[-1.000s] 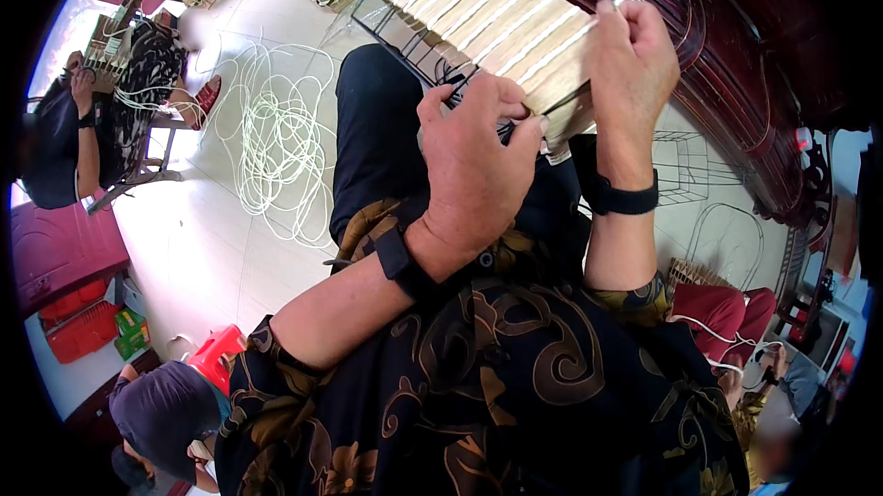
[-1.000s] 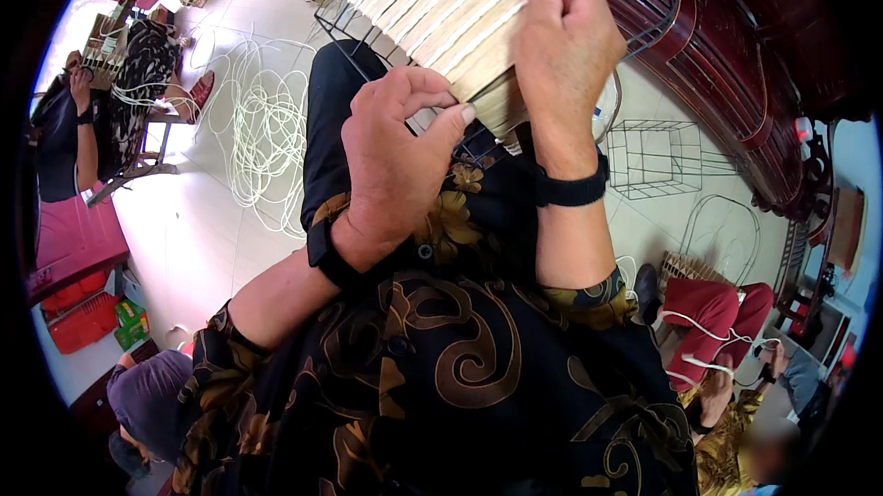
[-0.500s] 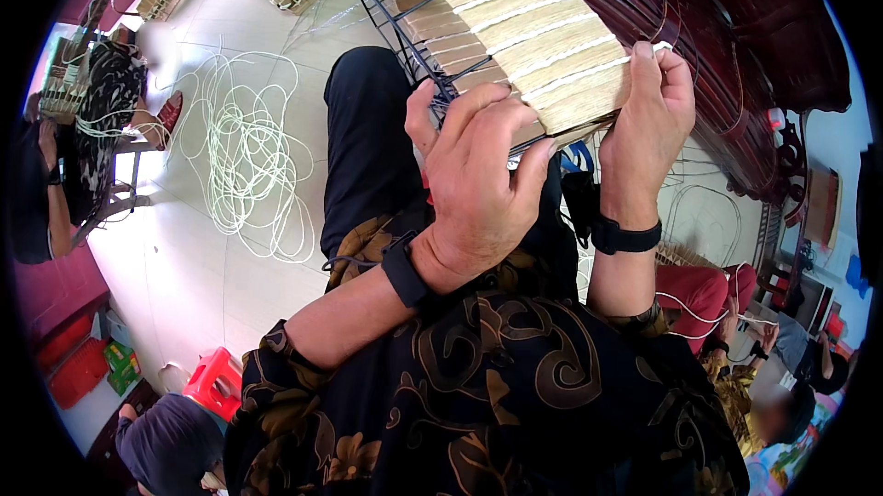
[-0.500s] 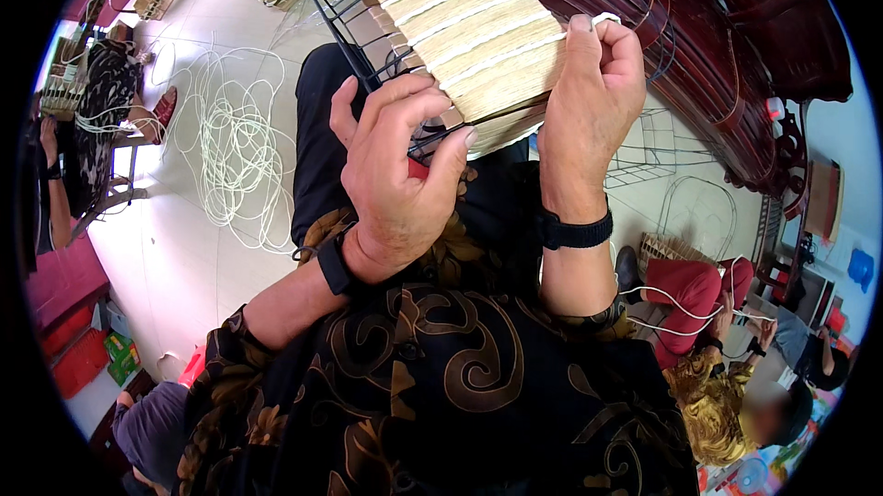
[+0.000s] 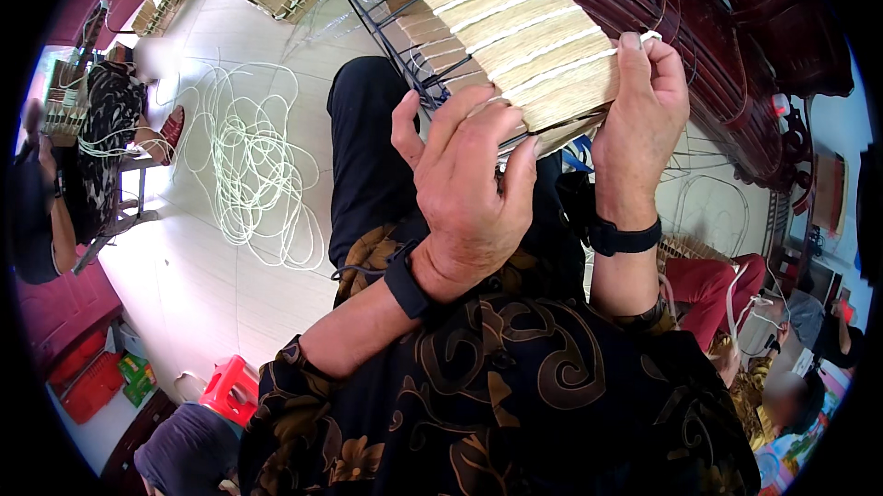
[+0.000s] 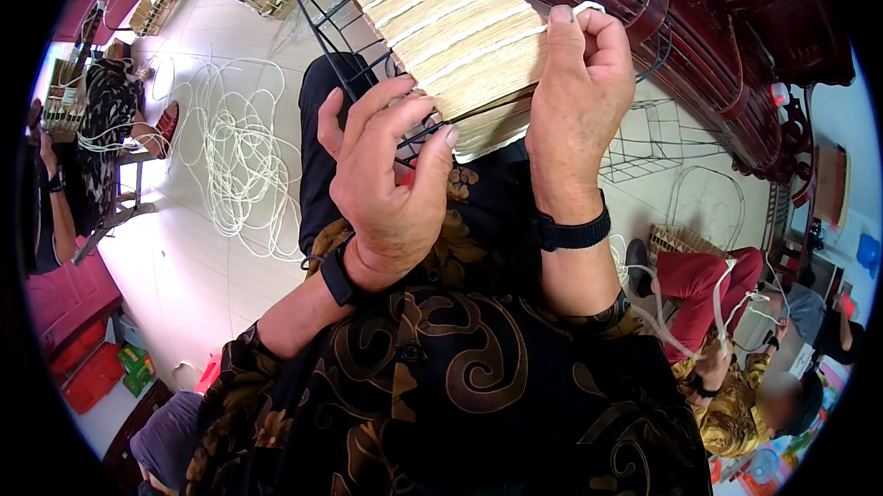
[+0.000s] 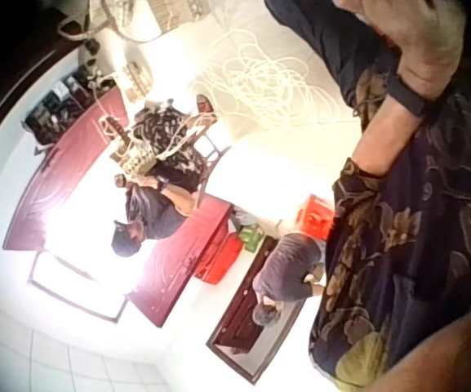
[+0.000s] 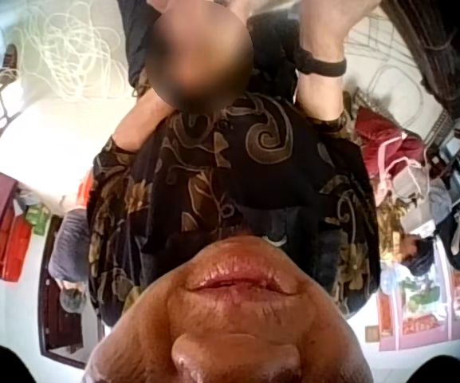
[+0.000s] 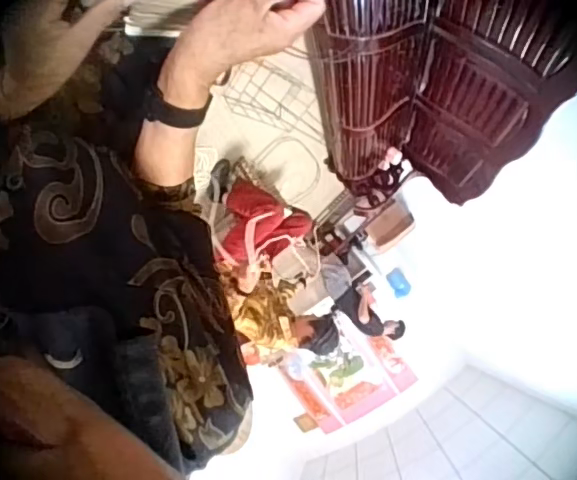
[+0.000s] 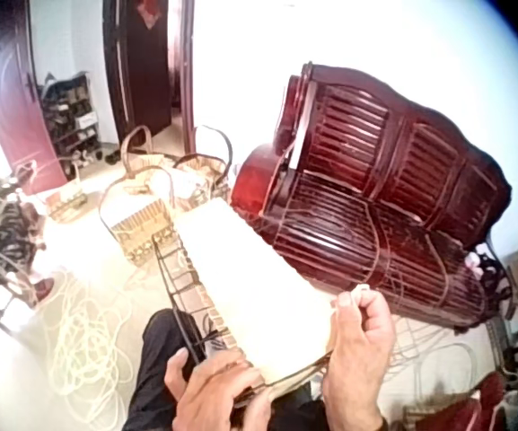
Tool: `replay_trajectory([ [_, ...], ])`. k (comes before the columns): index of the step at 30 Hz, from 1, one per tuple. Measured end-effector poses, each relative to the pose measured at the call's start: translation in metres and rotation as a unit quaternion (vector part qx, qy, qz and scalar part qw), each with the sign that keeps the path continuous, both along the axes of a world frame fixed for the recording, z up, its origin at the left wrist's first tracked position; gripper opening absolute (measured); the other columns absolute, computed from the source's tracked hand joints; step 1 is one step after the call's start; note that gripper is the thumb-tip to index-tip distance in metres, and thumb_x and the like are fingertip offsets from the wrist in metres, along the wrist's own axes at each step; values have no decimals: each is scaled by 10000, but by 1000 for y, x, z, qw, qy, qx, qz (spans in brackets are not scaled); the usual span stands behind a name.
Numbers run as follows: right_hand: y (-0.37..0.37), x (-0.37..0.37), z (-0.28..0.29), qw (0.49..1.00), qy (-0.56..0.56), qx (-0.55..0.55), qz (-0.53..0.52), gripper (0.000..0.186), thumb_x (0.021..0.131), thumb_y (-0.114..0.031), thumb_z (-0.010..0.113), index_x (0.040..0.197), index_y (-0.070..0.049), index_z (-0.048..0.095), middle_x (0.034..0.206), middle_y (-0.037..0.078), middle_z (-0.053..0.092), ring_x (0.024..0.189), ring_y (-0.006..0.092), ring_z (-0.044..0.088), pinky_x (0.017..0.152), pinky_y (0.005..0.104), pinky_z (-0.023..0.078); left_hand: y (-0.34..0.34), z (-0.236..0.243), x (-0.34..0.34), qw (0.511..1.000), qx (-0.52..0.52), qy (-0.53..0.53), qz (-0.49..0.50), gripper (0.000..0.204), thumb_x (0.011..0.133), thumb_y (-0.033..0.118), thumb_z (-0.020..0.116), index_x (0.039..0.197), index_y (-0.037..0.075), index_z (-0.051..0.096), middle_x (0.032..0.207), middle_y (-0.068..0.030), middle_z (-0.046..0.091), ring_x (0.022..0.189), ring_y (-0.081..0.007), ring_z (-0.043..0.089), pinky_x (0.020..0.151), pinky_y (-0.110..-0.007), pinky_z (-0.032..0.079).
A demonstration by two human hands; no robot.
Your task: The person is weaving light-colored strips into a metal wire frame by hand, pulling a white cord through the strips and frame to secure them.
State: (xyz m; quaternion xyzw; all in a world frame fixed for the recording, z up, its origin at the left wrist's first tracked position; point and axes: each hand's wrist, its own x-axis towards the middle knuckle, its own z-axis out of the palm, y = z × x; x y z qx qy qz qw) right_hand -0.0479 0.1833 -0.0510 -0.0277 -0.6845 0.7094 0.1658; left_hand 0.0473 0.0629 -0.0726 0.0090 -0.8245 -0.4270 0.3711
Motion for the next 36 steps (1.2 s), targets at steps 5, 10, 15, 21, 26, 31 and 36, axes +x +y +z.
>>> replay_trajectory([
  [5, 2, 1, -2, 1000, 1, -7, 4, 123, 977, -112, 630, 892, -49, 568, 799, -57, 543, 726, 13, 449, 649, 189, 394, 0, 2, 3, 1000, 2, -16, -2, 301, 702, 5, 778, 967, 30, 639, 967, -108, 680, 1044, -275, 650, 1127, -502, 259],
  [10, 3, 3, -4, 999, -1, -31, 16, 115, 981, -115, 626, 903, -46, 576, 805, -53, 552, 727, 15, 458, 652, 189, 398, 0, 1, 5, 1000, -18, -13, 8, 320, 701, -4, 768, 990, 30, 633, 983, -105, 678, 1079, -287, 644, 1134, -507, 253],
  [15, 2, 6, -2, 1000, -4, -13, 15, 122, 987, -125, 622, 907, -44, 578, 801, -51, 555, 721, 18, 460, 650, 190, 399, 1, 2, 6, 999, -25, -18, 8, 331, 704, -8, 758, 1005, 31, 626, 987, -106, 672, 1101, -294, 637, 1128, -516, 260],
  [21, 2, 5, -1, 1000, -12, -20, 13, 123, 987, -118, 618, 902, -42, 573, 792, -55, 549, 711, 13, 449, 632, 185, 388, 1, 3, 6, 999, -10, -34, 7, 345, 691, -7, 760, 1003, 42, 620, 985, -97, 658, 1101, -301, 630, 1107, -525, 285],
  [26, 1, 4, -3, 1000, -7, -20, 22, 117, 986, -108, 615, 901, -42, 569, 790, -54, 547, 705, 10, 443, 622, 183, 382, 0, 3, 7, 999, 6, -51, 5, 355, 690, -15, 753, 1013, 42, 618, 990, -114, 656, 1088, -303, 628, 1104, -517, 292],
  [31, 0, 5, -4, 1000, -8, -25, 12, 118, 987, -109, 615, 901, -43, 568, 793, -54, 548, 709, 12, 448, 629, 182, 387, 0, 3, 8, 998, 7, -58, 0, 341, 710, -11, 755, 1019, 43, 623, 1026, -126, 665, 1067, -289, 635, 1100, -484, 308],
  [36, -1, 5, -4, 1000, -5, -20, 19, 122, 989, -118, 614, 904, -45, 567, 793, -53, 547, 716, 17, 449, 641, 186, 393, 0, 2, 8, 998, 4, -60, 3, 298, 753, 3, 759, 1020, 51, 635, 1080, -120, 690, 1034, -265, 655, 1096, -432, 334],
])
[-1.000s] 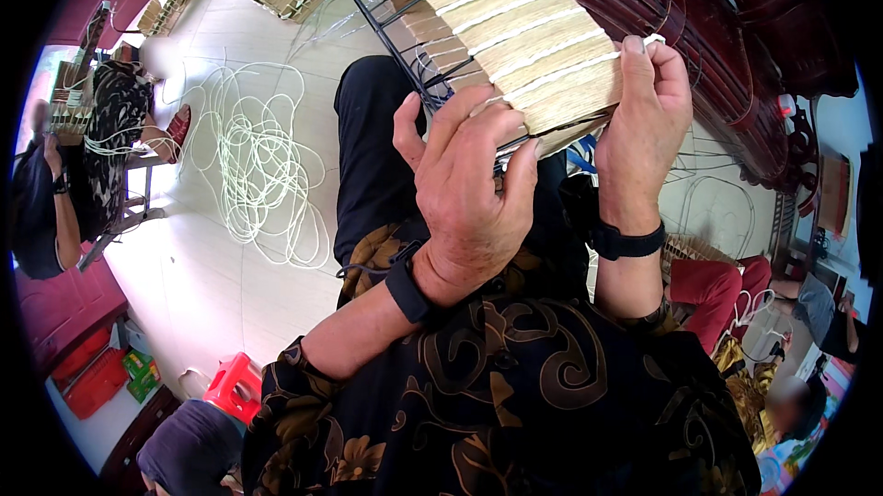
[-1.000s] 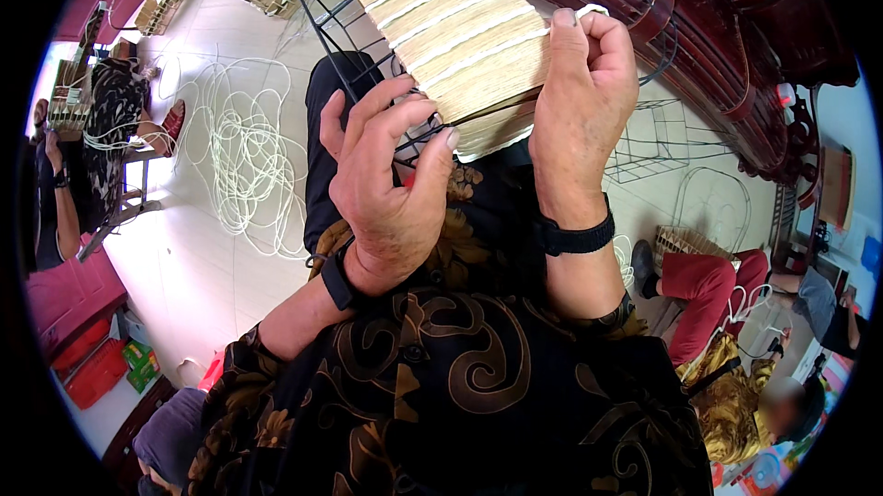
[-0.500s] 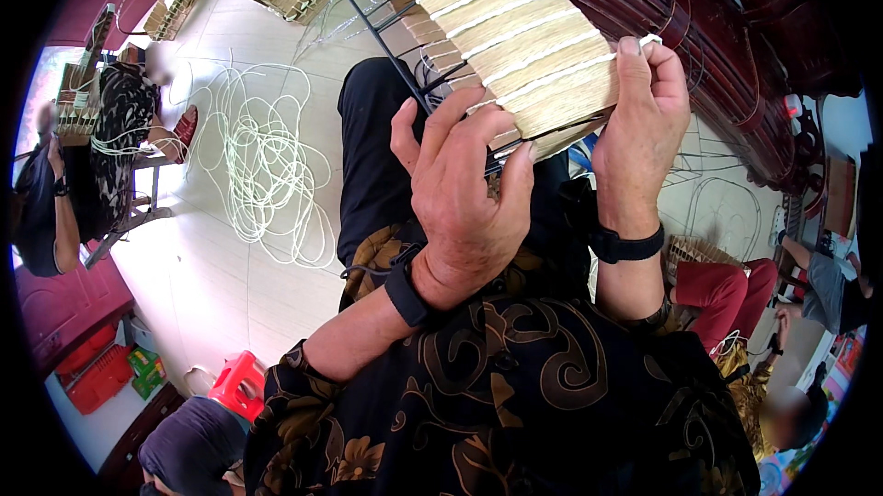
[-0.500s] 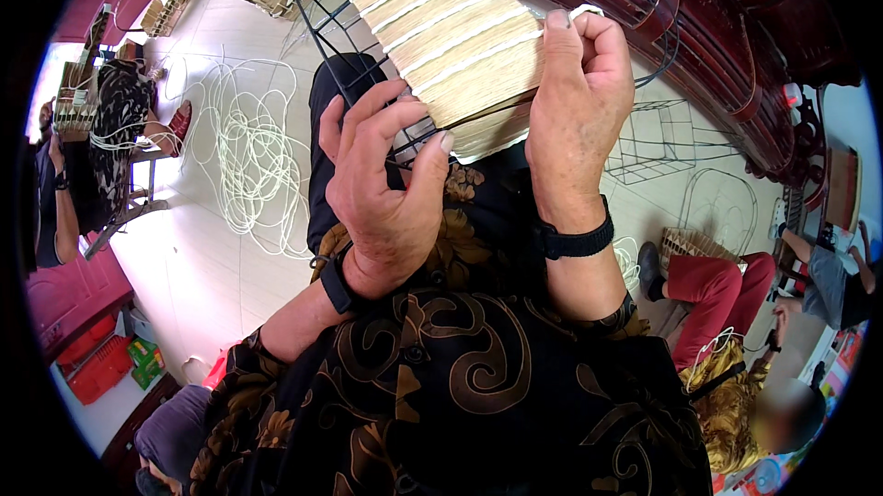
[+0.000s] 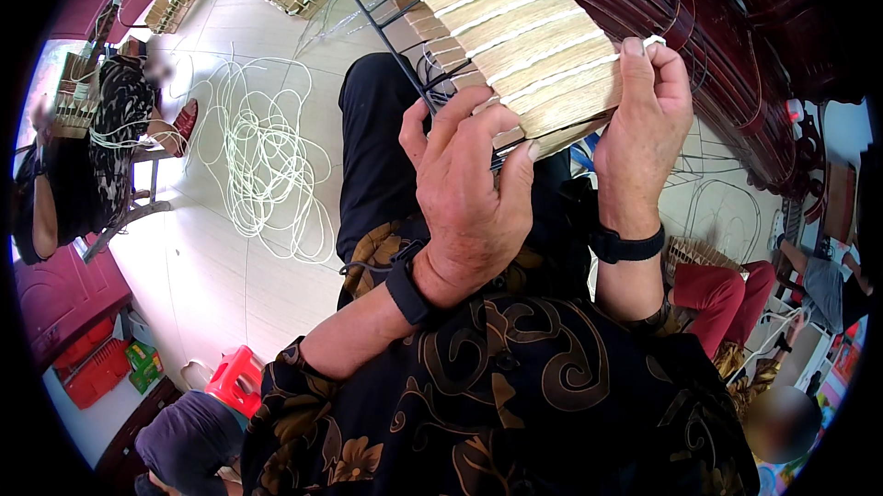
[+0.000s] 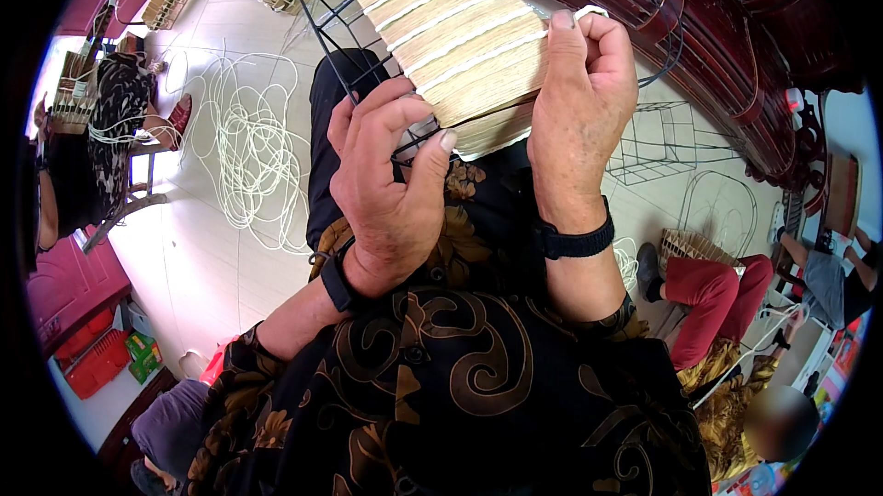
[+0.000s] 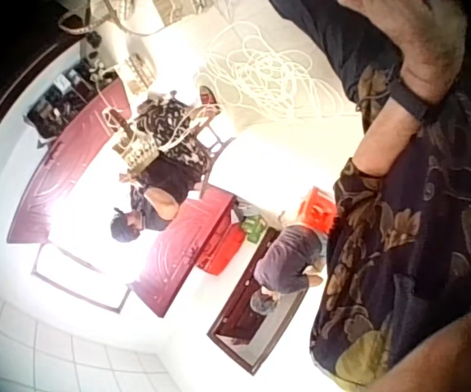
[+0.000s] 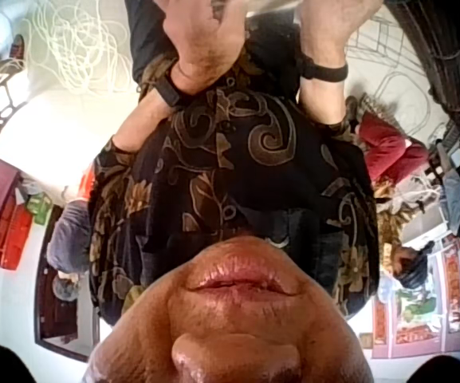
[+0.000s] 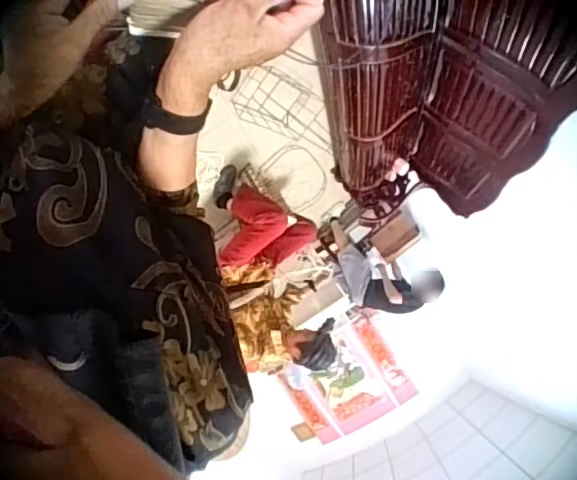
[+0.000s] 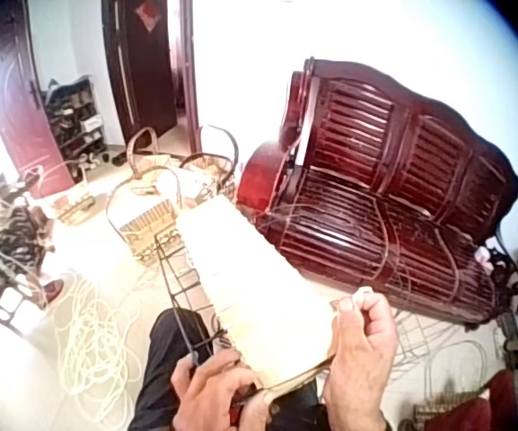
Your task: The person is weaving light-colored strips into a metal wire frame by hand, pulling a white cord through the strips and frame to secure them.
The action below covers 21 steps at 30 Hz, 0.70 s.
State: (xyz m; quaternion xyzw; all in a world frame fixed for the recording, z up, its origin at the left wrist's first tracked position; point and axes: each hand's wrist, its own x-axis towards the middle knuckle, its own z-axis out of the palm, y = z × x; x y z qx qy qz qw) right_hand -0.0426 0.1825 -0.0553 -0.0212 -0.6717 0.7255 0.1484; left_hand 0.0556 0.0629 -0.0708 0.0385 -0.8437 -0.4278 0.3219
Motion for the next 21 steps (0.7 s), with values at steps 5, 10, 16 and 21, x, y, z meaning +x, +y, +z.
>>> replay_trajectory([
  [5, -1, -2, -1, 1000, -3, 10, -5, 126, 988, -121, 614, 900, -46, 565, 791, -54, 543, 717, 19, 446, 648, 191, 396, 0, -4, -3, 1000, 2, 23, -12, 310, 729, -11, 732, 1013, 31, 614, 998, -114, 643, 1068, -294, 620, 1053, -506, 310],
  [10, -2, 0, 0, 999, -7, 34, -7, 126, 988, -118, 607, 896, -48, 557, 791, -56, 540, 721, 19, 445, 651, 189, 392, 0, -3, -1, 1000, -13, 28, -3, 259, 783, -9, 726, 1018, 42, 631, 1068, -126, 688, 1021, -279, 649, 1063, -442, 349],
  [16, -5, 4, 5, 999, -10, 47, -8, 123, 989, -117, 605, 901, -49, 554, 792, -60, 529, 716, 15, 435, 638, 186, 382, -1, -4, -1, 999, -21, 18, -15, 316, 775, -54, 686, 1076, 30, 641, 1045, -105, 690, 1007, -287, 646, 1037, -437, 362],
  [21, -4, 6, 2, 999, 5, 42, 7, 131, 998, -129, 602, 908, -48, 554, 776, -64, 513, 703, 13, 420, 617, 191, 379, -2, 17, 1, 995, 0, -81, -57, 377, 790, -6, 657, 1158, 75, 641, 922, -88, 665, 1022, -277, 608, 968, -504, 324],
])
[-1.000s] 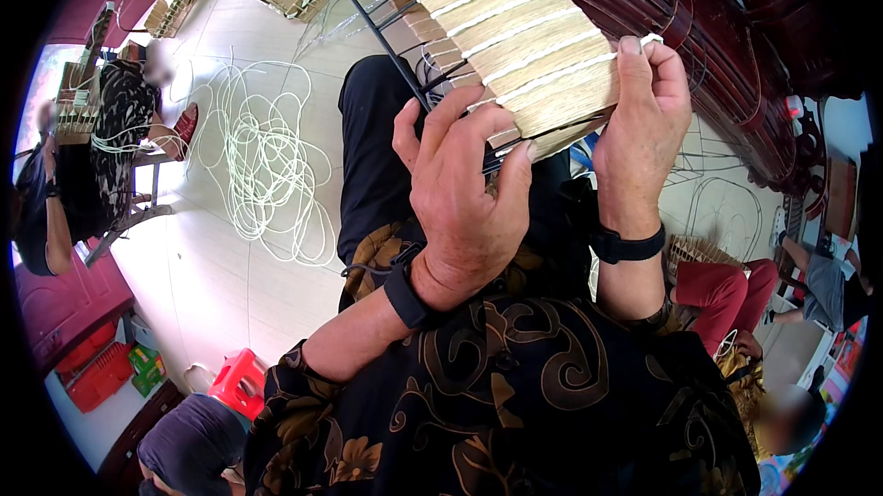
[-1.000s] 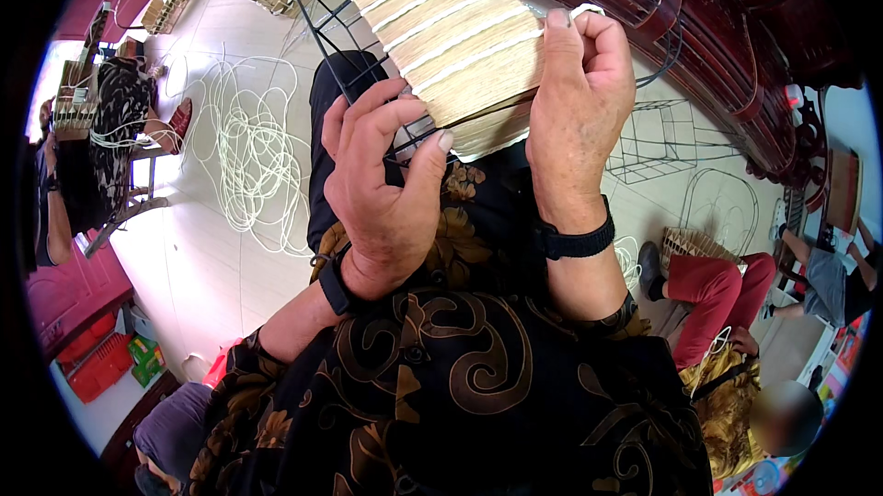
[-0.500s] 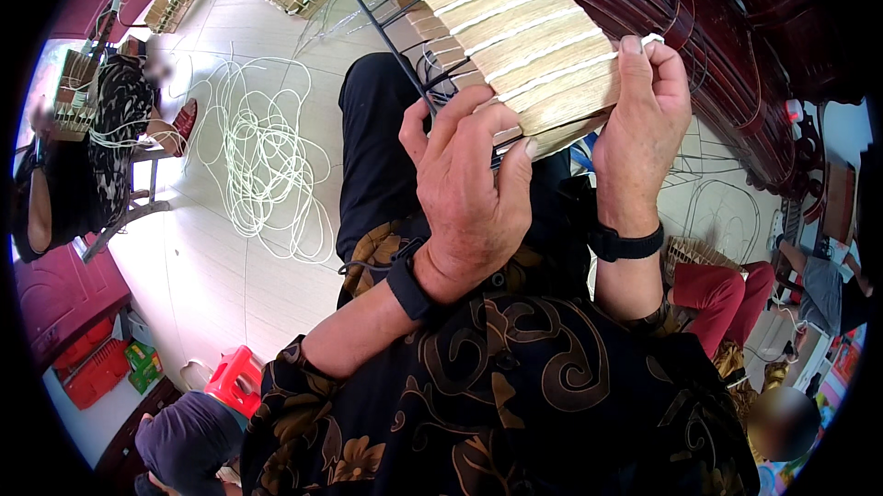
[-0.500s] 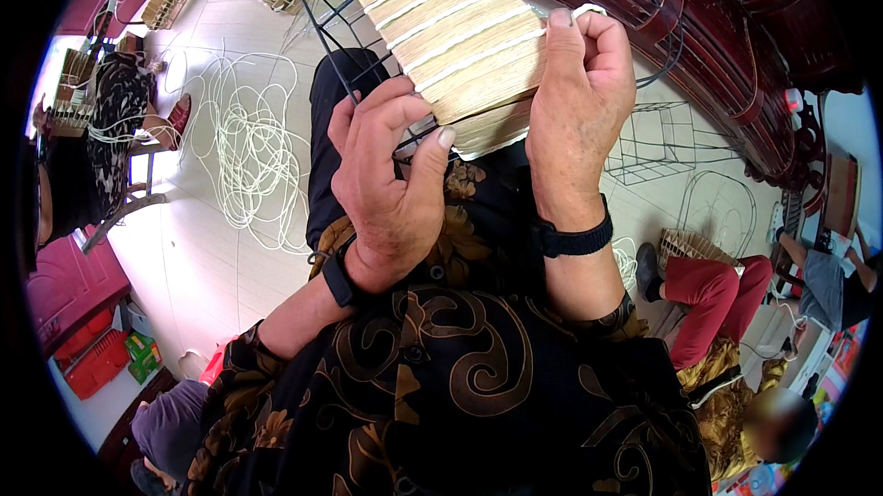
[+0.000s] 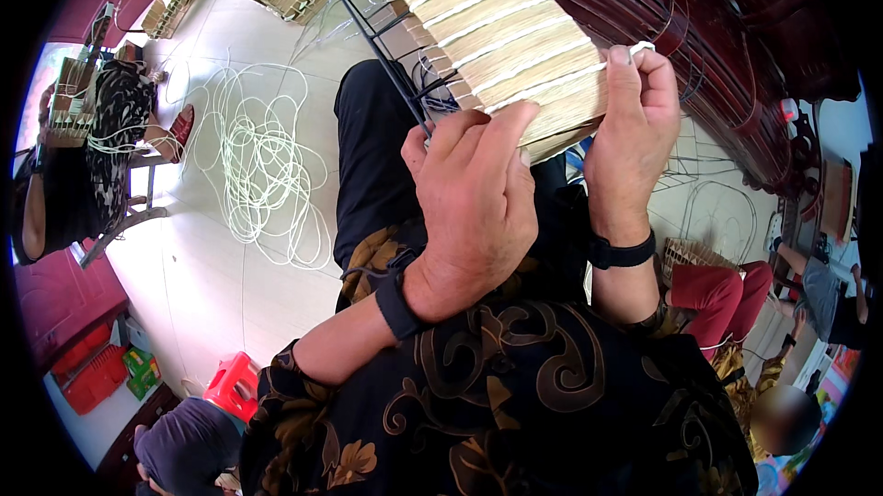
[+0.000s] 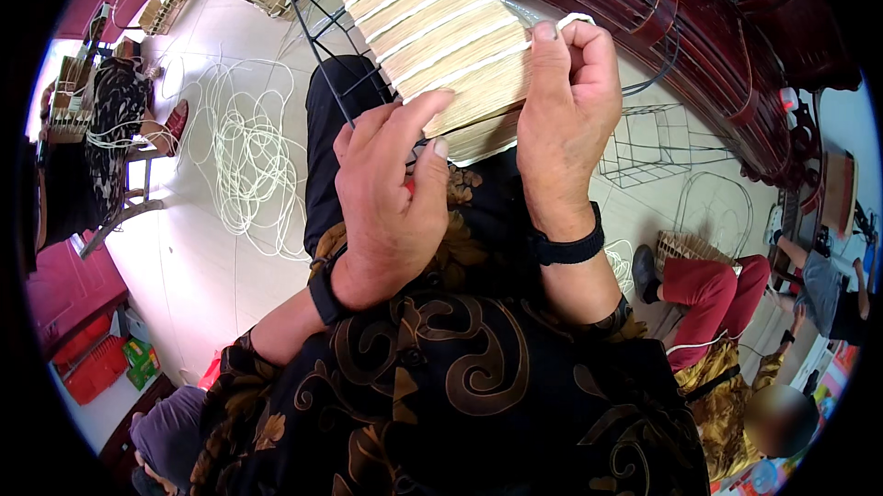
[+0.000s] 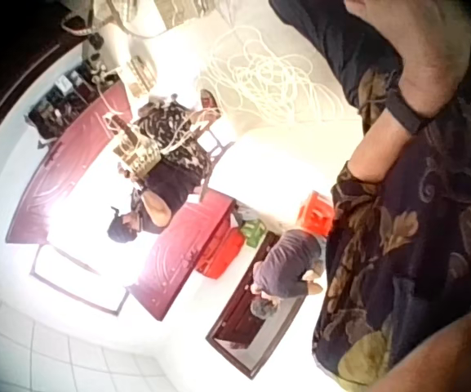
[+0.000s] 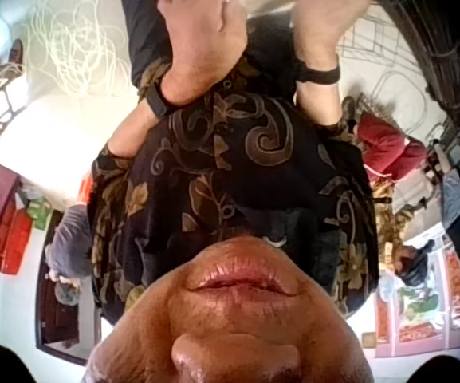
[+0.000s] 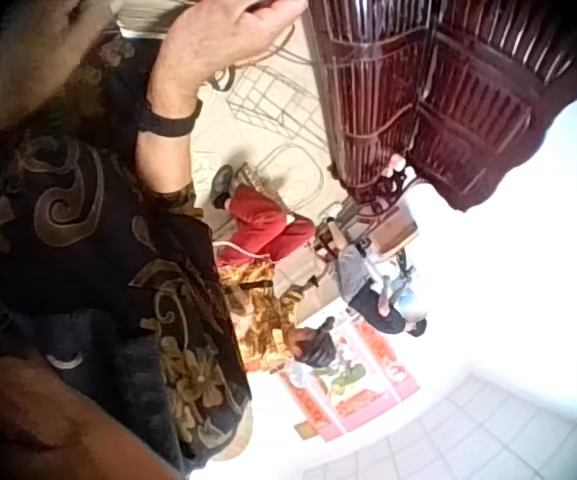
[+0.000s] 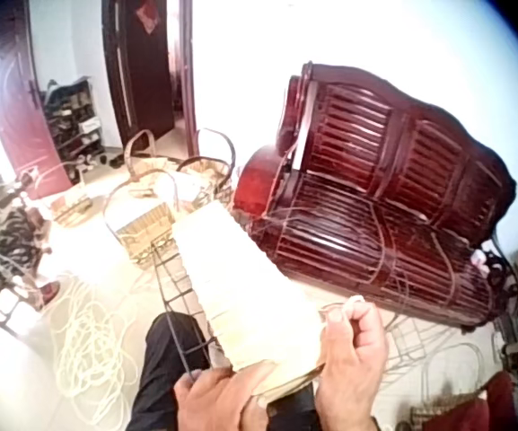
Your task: The person is weaving light-colored strips into a metal wire frame by hand, pulling a white cord through the strips and frame to secure them.
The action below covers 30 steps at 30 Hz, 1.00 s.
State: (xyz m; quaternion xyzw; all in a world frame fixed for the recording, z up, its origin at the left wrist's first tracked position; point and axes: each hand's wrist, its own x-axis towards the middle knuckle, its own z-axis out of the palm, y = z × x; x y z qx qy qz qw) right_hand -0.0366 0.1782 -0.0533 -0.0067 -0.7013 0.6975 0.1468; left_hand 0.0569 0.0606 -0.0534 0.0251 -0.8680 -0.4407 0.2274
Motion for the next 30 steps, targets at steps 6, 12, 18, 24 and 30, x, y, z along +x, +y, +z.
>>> replay_trajectory([
  [6, 4, 5, 1, 999, -2, 36, 5, 140, 1004, -139, 600, 913, -45, 551, 768, -58, 507, 694, 19, 414, 607, 198, 380, -26, 46, -12, 914, 220, -316, -126, 392, 836, -24, 552, 1192, 127, 620, 901, -138, 670, 812, -301, 644, 758, -387, 464],
  [12, 2, 8, -8, 998, 37, 37, 19, 147, 991, -132, 620, 908, -33, 548, 756, -50, 510, 698, 30, 435, 612, 206, 389, -28, 38, -13, 895, 293, -292, -168, 420, 881, -31, 490, 1269, 106, 574, 778, -15, 545, 687, -67, 467, 621, -234, 394],
  [18, 2, 11, -8, 998, 42, 42, 20, 156, 981, -131, 634, 900, -30, 547, 732, -40, 515, 677, 40, 440, 587, 216, 392, -31, 62, -24, 871, 234, -404, -154, 352, 913, 63, 498, 1257, 100, 560, 839, -68, 584, 734, -115, 516, 674, -271, 433],
  [24, 1, 16, -6, 996, 47, 70, 32, 159, 969, -117, 639, 886, -26, 540, 717, -12, 522, 668, 65, 446, 589, 235, 410, -40, 34, -19, 946, -1, -230, -227, 183, 956, 121, 490, 1121, 61, 541, 835, -116, 610, 762, -180, 619, 697, -349, 488],
  [30, 2, 13, -8, 994, 65, 83, 9, 153, 965, -111, 639, 886, -24, 542, 719, -1, 524, 654, 71, 456, 586, 246, 421, -31, 47, -18, 943, -55, -276, -176, 130, 964, 119, 531, 1046, 20, 513, 719, -181, 609, 689, -315, 677, 648, -395, 512],
])
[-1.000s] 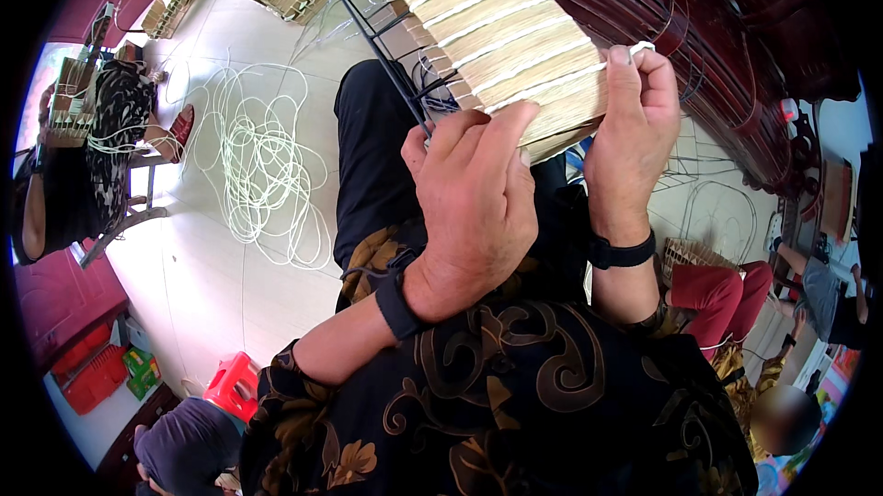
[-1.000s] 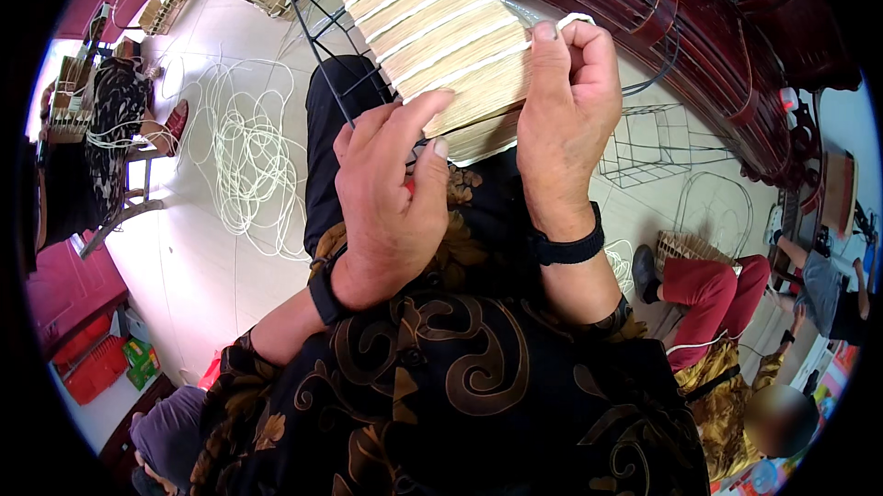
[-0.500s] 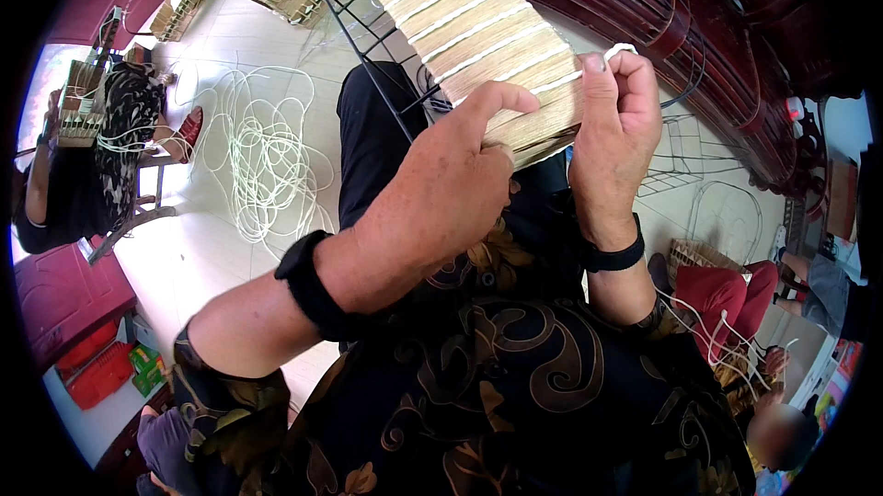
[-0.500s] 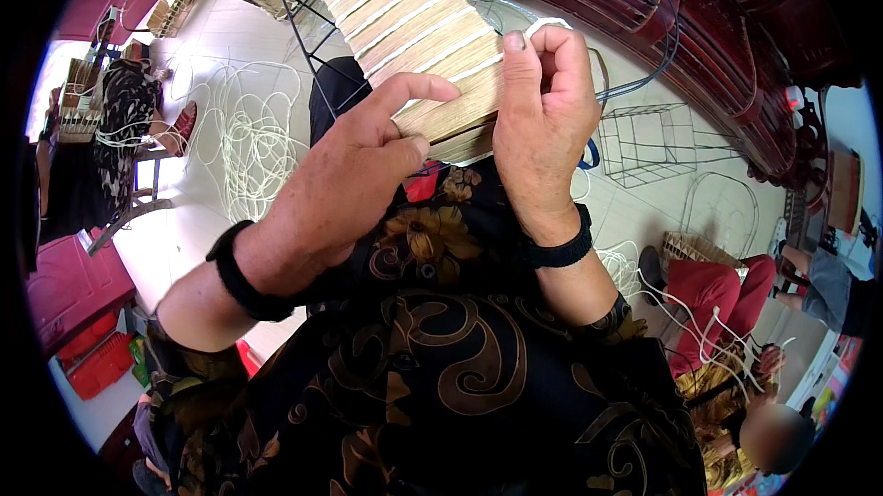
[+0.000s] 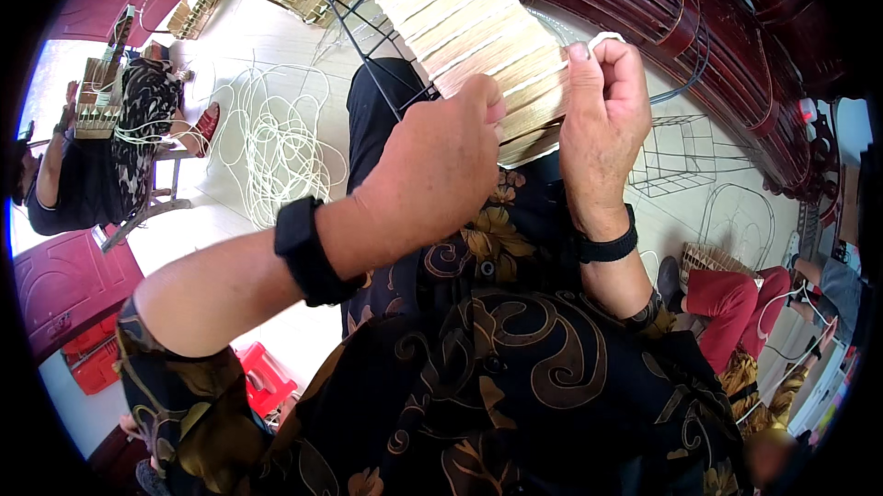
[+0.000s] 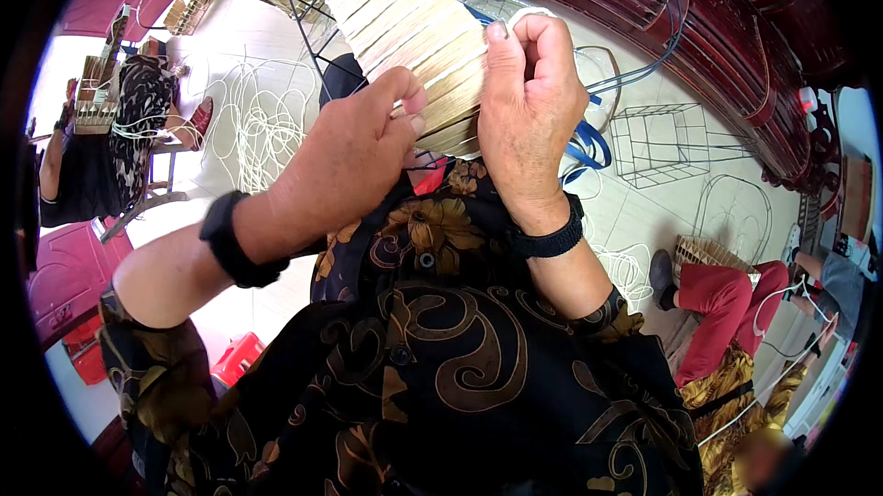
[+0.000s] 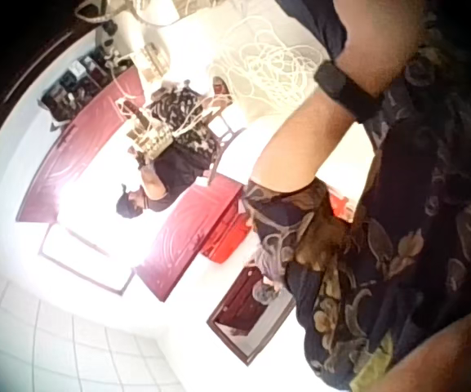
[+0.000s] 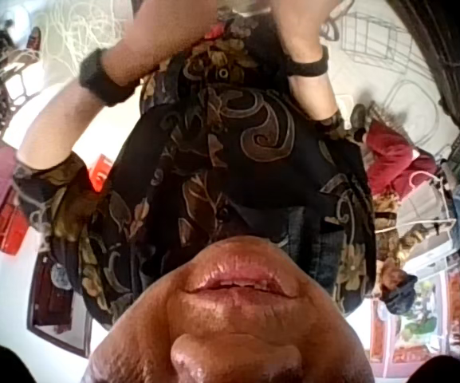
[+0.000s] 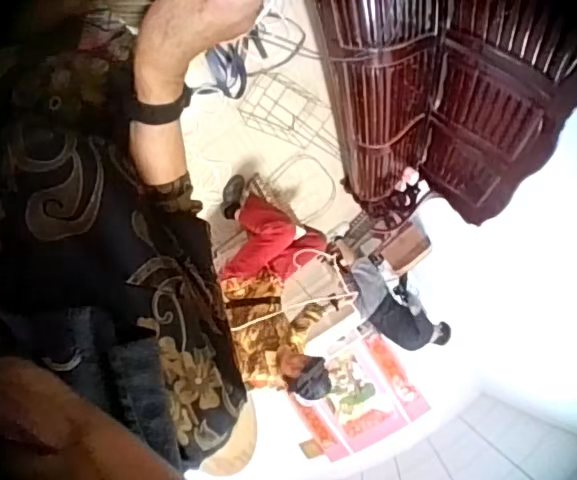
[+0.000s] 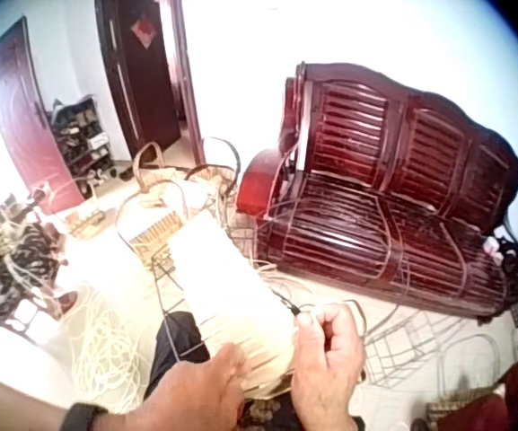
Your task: The person is weaving light-colored strips into a metal wire frame by hand, pulling a white cord through the strips and frame to secure them.
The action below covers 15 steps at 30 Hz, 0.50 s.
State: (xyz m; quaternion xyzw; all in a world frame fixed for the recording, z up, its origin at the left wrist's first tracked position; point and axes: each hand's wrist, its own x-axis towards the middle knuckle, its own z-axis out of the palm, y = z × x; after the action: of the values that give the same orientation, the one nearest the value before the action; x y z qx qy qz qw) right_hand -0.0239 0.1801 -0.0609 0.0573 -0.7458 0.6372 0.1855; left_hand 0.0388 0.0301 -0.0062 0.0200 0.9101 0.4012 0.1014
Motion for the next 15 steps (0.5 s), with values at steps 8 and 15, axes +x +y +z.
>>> replay_trajectory([
  [8, 0, 9, 9, 998, -55, -26, 2, 147, 961, -104, 637, 883, -17, 546, 731, 6, 546, 637, 72, 472, 578, 245, 428, 26, -34, 36, 976, 16, 170, 135, 212, 884, 46, 638, 1075, 29, 549, 718, -171, 635, 656, -366, 625, 615, -439, 474],
  [15, -1, 1, 2, 1000, -25, 2, -1, 129, 992, -117, 608, 905, -31, 567, 766, -28, 545, 693, 32, 456, 615, 211, 415, 33, -58, 44, 950, 22, 246, 192, 290, 876, 33, 660, 1149, 75, 572, 919, -102, 691, 883, -312, 572, 797, -412, 457],
])
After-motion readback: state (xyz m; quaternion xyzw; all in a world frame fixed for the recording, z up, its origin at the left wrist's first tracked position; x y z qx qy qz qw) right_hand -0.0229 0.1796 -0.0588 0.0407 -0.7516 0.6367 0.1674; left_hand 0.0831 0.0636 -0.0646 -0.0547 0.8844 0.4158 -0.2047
